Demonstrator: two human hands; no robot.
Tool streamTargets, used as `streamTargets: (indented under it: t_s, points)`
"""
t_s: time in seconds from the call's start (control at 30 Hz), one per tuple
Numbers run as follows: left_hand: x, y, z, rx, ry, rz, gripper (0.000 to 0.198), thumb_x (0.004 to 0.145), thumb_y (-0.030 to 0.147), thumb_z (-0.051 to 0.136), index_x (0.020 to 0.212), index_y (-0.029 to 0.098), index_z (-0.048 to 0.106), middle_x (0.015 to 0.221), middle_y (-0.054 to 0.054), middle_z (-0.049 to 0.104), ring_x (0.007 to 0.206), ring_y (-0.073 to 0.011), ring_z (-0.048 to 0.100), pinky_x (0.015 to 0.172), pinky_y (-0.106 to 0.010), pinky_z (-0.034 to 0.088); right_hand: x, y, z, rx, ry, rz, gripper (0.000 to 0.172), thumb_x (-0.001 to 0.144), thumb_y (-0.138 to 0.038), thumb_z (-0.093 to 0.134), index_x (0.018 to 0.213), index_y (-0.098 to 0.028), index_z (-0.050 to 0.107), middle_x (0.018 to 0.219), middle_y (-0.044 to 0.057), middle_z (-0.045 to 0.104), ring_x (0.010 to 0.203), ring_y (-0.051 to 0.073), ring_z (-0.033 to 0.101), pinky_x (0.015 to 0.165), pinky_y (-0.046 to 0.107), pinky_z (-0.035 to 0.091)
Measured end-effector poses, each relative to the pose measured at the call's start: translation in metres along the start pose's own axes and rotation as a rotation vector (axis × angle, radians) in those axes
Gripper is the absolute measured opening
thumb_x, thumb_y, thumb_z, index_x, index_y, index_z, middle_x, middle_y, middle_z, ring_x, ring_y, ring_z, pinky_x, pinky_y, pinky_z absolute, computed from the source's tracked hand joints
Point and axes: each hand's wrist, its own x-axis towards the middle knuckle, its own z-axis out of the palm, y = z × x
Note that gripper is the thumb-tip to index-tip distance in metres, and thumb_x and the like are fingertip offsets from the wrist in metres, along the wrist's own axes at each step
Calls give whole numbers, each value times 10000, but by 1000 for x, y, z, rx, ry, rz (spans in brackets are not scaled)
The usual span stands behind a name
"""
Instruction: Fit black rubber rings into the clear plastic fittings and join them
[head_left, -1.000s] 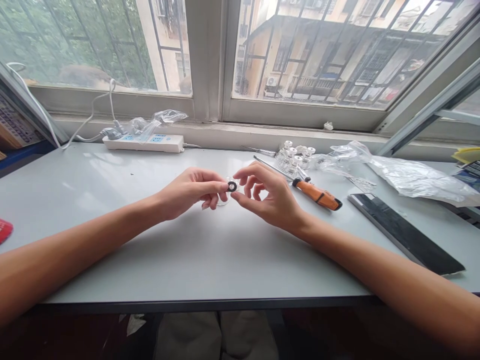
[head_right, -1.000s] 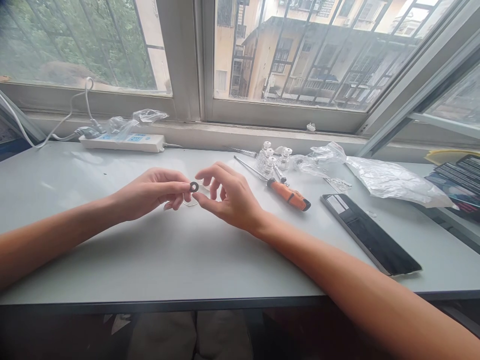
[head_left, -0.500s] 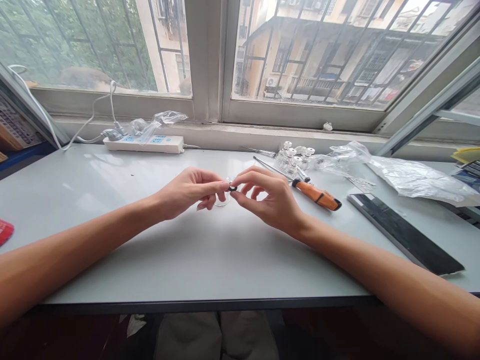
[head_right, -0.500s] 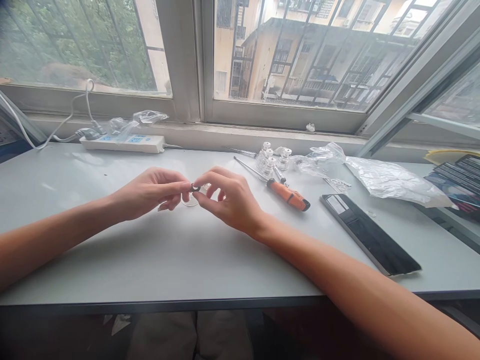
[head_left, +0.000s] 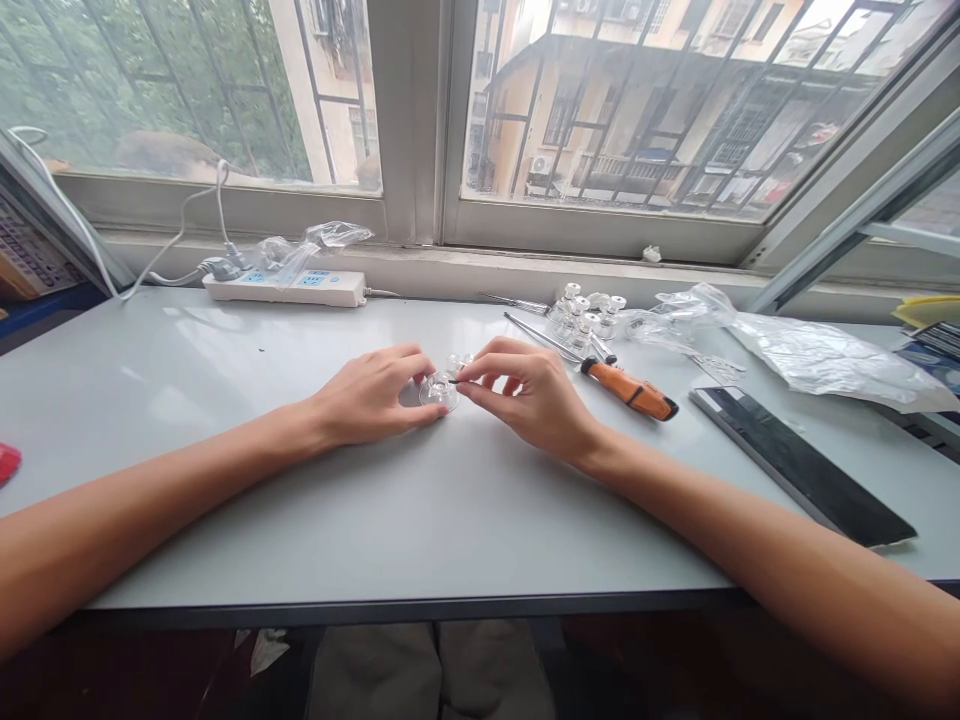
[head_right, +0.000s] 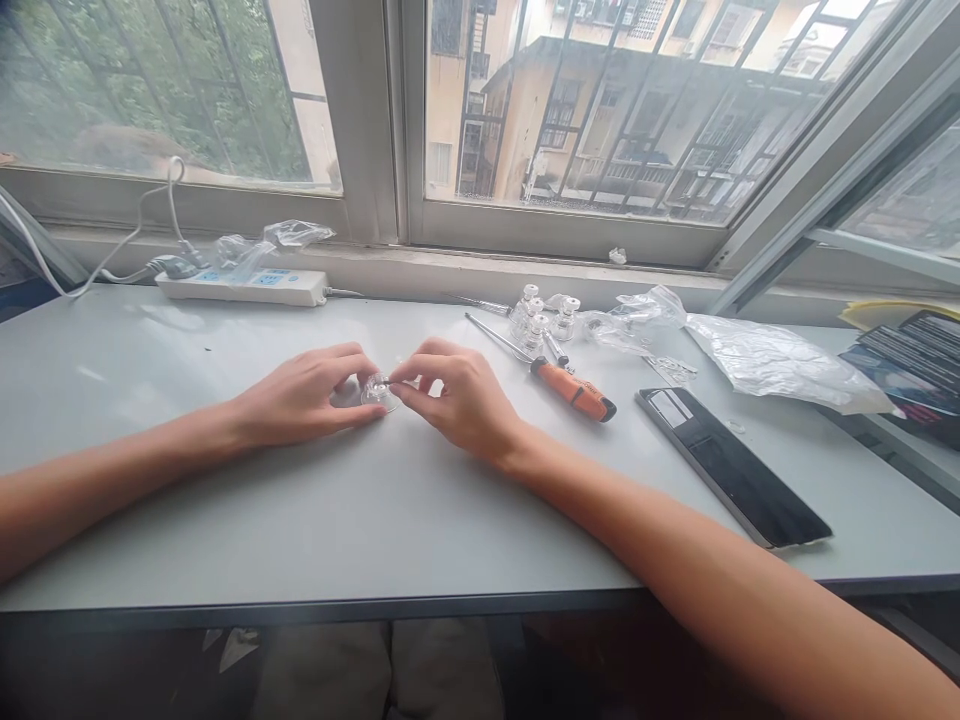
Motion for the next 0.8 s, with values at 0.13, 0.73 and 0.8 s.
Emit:
streamTargets:
  t_s: [0.13, 0.73, 0.8]
  points:
    - [-1, 1, 1, -14, -18, 46, 431, 876, 586, 533, 954, 179, 651, 984, -65, 625, 779, -200, 582, 664, -298, 413, -1, 0, 1, -50, -25, -53, 101, 890, -178, 668, 884, -200, 766, 855, 14, 662, 668, 99, 602, 586, 222, 464]
    - [-1, 2, 6, -24, -12, 75, 331, 880, 488, 526, 917, 174, 625, 944, -50, 602, 768, -191, 569, 656, -299, 395, -3, -4, 0, -356, -166, -132, 157, 923, -264, 650, 1019, -224, 768, 936, 24, 648, 656, 100, 528, 611, 250, 359]
    - [-2, 2, 6, -17, -4, 70, 330, 881, 490, 518, 903, 175, 615, 934, -45, 597, 764, -189, 566, 654, -299, 393, -2, -7, -1, -405, -191, -159, 166, 944, -290, 627, 1016, -220, 759, 931, 23, 638, 663, 101, 520, 593, 248, 337]
